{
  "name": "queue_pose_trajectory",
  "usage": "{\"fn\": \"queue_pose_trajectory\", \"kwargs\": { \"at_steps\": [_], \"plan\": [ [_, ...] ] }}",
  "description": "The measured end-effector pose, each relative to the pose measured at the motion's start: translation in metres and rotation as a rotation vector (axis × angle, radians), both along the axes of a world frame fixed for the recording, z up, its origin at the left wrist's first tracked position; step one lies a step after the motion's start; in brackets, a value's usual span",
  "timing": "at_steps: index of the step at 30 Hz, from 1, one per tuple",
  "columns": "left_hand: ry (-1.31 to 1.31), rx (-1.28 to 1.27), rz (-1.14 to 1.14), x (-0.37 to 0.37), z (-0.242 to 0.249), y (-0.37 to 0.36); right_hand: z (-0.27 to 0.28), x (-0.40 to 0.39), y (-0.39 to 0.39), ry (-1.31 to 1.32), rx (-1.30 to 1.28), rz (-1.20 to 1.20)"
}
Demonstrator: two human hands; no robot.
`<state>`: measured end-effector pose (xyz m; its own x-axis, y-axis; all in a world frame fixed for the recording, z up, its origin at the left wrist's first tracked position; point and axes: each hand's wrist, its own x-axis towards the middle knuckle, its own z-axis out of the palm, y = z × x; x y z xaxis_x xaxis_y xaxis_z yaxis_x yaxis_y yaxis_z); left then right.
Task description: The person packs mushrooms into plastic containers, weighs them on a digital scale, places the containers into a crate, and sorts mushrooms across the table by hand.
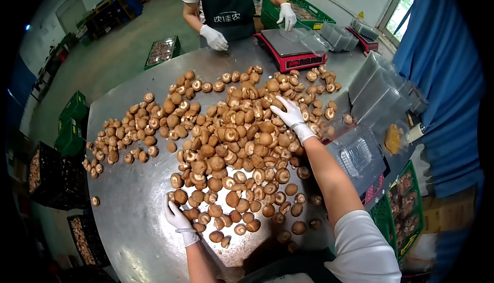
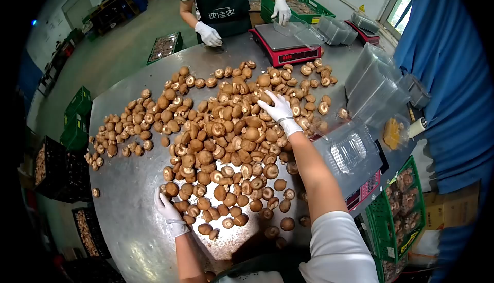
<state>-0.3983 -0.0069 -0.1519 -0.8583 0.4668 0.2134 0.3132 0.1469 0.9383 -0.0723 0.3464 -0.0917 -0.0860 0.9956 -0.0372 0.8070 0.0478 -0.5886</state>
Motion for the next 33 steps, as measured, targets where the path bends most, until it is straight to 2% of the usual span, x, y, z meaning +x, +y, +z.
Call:
{"fn": "queue_pose_trajectory", "kwargs": {
  "at_steps": [2, 3, 5, 7, 9, 11, 13, 17, 19, 21, 24, 27, 28, 29, 32, 33],
  "plan": [
    [-0.06, 0.0, 0.017, 0.003, 0.005, 0.0, -0.009, 0.01, -0.003, 0.186, 0.036, 0.116],
    [-0.079, 0.0, 0.021, 0.005, 0.005, -0.001, -0.006, 0.008, -0.009, 0.19, 0.044, 0.133],
    [-0.061, 0.014, 0.018, 0.0, -0.001, -0.001, -0.002, -0.006, -0.018, 0.302, -0.067, 0.304],
    [-0.044, 0.01, 0.016, -0.001, -0.006, 0.0, 0.001, -0.035, -0.049, 0.191, -0.002, 0.396],
    [-0.026, 0.027, 0.021, 0.0, -0.002, -0.001, 0.007, -0.059, -0.078, 0.348, -0.205, 0.353],
    [0.006, 0.02, 0.018, 0.001, 0.001, -0.001, 0.01, -0.081, -0.107, -0.04, -0.028, 0.396],
    [-0.092, 0.08, 0.036, 0.004, 0.003, -0.001, 0.024, -0.094, -0.132, -0.049, 0.014, 0.441],
    [-0.046, 0.039, 0.02, 0.0, 0.0, -0.004, 0.023, -0.105, -0.175, 0.104, 0.045, 0.471],
    [-0.035, 0.021, 0.019, 0.0, 0.002, -0.006, 0.036, -0.106, -0.201, 0.007, 0.045, 0.481],
    [-0.053, 0.05, 0.005, -0.005, -0.007, -0.006, 0.042, -0.107, -0.22, -0.036, 0.03, 0.541],
    [-0.006, 0.061, 0.004, -0.006, -0.012, -0.006, 0.031, -0.098, -0.243, 0.033, 0.094, 0.638],
    [0.026, 0.035, -0.001, -0.011, -0.019, -0.008, 0.026, -0.075, -0.228, 0.046, 0.061, 0.855],
    [0.014, 0.019, 0.009, -0.009, -0.016, -0.008, 0.066, -0.066, -0.211, -0.01, -0.131, 0.859],
    [0.004, 0.015, 0.016, -0.01, -0.018, -0.007, 0.068, -0.054, -0.183, 0.07, -0.284, 0.781],
    [-0.051, 0.039, -0.014, -0.011, -0.019, -0.008, 0.035, -0.018, -0.098, 0.44, 0.167, 0.31],
    [-0.121, 0.049, -0.012, -0.016, -0.031, -0.009, 0.066, -0.003, -0.068, 0.203, -0.074, 0.199]
  ]
}}
